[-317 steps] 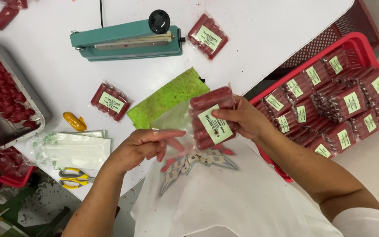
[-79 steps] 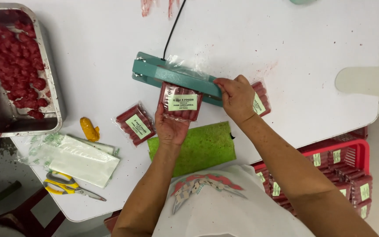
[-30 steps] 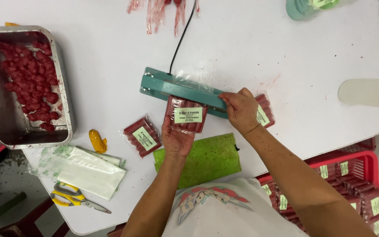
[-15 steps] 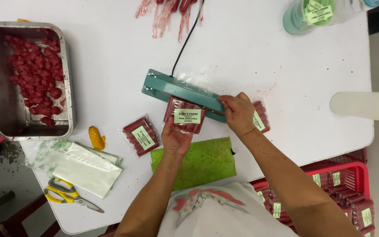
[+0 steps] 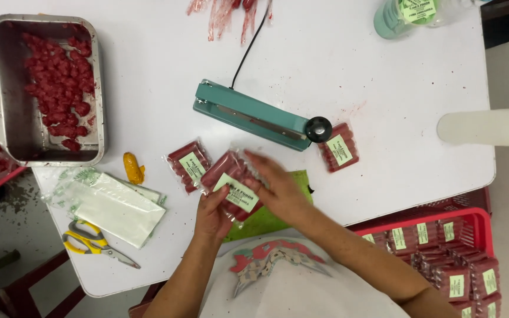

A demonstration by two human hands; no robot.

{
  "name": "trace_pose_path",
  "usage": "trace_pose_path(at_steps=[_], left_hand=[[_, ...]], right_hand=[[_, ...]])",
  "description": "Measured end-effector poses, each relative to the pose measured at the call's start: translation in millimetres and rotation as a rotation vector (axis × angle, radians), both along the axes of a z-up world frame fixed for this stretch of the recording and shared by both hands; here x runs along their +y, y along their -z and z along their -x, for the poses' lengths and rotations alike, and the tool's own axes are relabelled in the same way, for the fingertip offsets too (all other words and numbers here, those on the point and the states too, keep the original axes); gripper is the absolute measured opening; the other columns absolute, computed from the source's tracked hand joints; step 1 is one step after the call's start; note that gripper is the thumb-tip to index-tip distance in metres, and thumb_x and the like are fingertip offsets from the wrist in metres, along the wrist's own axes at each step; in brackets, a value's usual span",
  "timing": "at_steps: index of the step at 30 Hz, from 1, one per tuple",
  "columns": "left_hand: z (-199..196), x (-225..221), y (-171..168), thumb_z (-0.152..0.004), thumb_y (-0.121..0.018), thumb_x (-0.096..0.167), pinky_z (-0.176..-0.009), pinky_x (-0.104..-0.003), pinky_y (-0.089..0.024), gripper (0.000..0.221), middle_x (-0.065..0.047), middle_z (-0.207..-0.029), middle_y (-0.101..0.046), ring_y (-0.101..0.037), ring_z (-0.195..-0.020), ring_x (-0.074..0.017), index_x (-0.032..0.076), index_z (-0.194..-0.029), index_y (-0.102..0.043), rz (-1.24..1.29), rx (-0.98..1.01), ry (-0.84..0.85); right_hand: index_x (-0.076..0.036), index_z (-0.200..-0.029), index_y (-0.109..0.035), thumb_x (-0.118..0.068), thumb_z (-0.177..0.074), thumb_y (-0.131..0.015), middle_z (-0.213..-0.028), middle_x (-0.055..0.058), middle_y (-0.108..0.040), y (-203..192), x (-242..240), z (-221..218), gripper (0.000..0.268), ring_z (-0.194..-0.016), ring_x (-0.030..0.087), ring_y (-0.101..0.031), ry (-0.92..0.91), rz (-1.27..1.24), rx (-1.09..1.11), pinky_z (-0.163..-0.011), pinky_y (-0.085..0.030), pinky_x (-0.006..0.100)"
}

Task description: Sealing small plastic bags of food items using a manual heat sealer and organizing them into a storage crate.

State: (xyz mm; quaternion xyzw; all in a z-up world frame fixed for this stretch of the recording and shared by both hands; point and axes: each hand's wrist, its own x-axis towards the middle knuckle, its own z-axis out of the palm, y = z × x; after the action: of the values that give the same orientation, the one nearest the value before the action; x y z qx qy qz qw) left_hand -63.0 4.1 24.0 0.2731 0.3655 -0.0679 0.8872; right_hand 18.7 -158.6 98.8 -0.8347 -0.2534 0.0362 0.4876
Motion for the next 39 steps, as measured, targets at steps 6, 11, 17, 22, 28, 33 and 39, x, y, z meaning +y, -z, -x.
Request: trace_pose_path(at_steps=[6, 11, 17, 22, 28, 33, 39], left_hand=[[43.8, 26.9, 26.7, -0.081, -0.068, 0.017, -0.099, -0.053, -0.055, 0.04, -0.018, -0.109, -0.075, -0.072, -0.101, -0.0349, 0.012, -0.12, -0.07, 0.052, 0.084, -0.178], [3.9, 44.4, -43.7, -0.076, -0.08, 0.035, -0.083, -0.037, -0.063, 0.041, -0.005, -0.095, -0.074, -0.074, -0.087, -0.0194, 0.011, -0.109, -0.068, -0.156, 0.203, -0.096], [-23.4, 81.8, 36.1, -0.09, -0.075, 0.009, -0.097, -0.031, -0.057, 0.031, -0.005, -0.108, -0.07, -0.068, -0.101, -0.0168, 0.014, -0.116, -0.058, -0.799, 0.066, -0.154], [-12.2, 102.8, 126.8, -0.087, -0.09, 0.028, -0.077, -0.03, -0.048, 0.062, -0.002, -0.103, -0.068, -0.062, -0.087, -0.0172, 0.027, -0.135, -0.051, -1.37, 0.305, -0.059], [-7.4, 91.3, 74.4, -0.109, -0.065, 0.034, -0.117, -0.051, -0.032, 0.068, -0.024, -0.15, -0.028, -0.034, -0.139, -0.0425, 0.011, -0.16, -0.026, -1.74, 0.099, 0.119], [-44.8, 16.0, -31.3, -0.106, -0.043, 0.055, -0.106, -0.054, -0.044, 0.068, -0.029, -0.129, -0.049, -0.052, -0.12, -0.0397, 0.0, -0.147, -0.04, -1.457, -0.347, 0.185], [-21.8, -67.5, 2.4, -0.092, -0.073, 0.028, -0.095, -0.042, -0.053, 0.063, -0.019, -0.128, -0.061, -0.062, -0.115, -0.0321, 0.015, -0.149, -0.049, -0.714, -0.2, 0.713]], right_hand=[[-0.008, -0.158, -0.03, -0.02, -0.096, -0.066, -0.137, 0.036, -0.051, -6.6, 5.3, 42.8, 0.073, -0.129, 0.054, -0.048, -0.2, -0.128, 0.706, -0.106, -0.04, 0.062], [0.005, -0.127, -0.065, -0.035, -0.099, -0.061, -0.113, 0.036, -0.068, 15.5, -52.8, 44.9, 0.049, -0.105, 0.053, -0.064, -0.345, 0.265, 0.778, -0.099, -0.049, 0.057], [-0.006, -0.136, -0.061, -0.022, -0.091, -0.074, -0.115, 0.026, -0.065, 89.8, -165.7, -15.0, 0.049, -0.095, 0.042, -0.067, 0.476, 0.45, 0.356, -0.088, -0.052, 0.052], [-0.005, -0.154, -0.04, -0.04, -0.081, -0.084, -0.143, 0.026, -0.046, 118.4, -198.4, -61.0, 0.092, -0.135, 0.047, -0.043, 0.661, 0.628, 0.495, -0.114, -0.039, 0.051], [-0.013, -0.123, -0.061, -0.047, -0.057, -0.1, -0.104, 0.008, -0.06, 174.3, -212.6, -59.0, 0.084, -0.098, 0.03, -0.064, 0.753, 0.504, 0.678, -0.079, -0.055, 0.038], [-0.006, -0.105, -0.066, -0.017, -0.075, -0.09, -0.1, 0.01, -0.054, 137.5, -190.4, -25.7, 0.04, -0.075, 0.022, -0.065, 0.811, 0.06, 0.751, -0.068, -0.055, 0.035], [-0.007, -0.106, -0.055, -0.003, -0.079, -0.084, -0.097, 0.005, -0.064, 68.8, -151.8, 32.3, 0.04, -0.093, 0.019, -0.062, 0.773, -0.298, 0.784, -0.086, -0.051, 0.032]])
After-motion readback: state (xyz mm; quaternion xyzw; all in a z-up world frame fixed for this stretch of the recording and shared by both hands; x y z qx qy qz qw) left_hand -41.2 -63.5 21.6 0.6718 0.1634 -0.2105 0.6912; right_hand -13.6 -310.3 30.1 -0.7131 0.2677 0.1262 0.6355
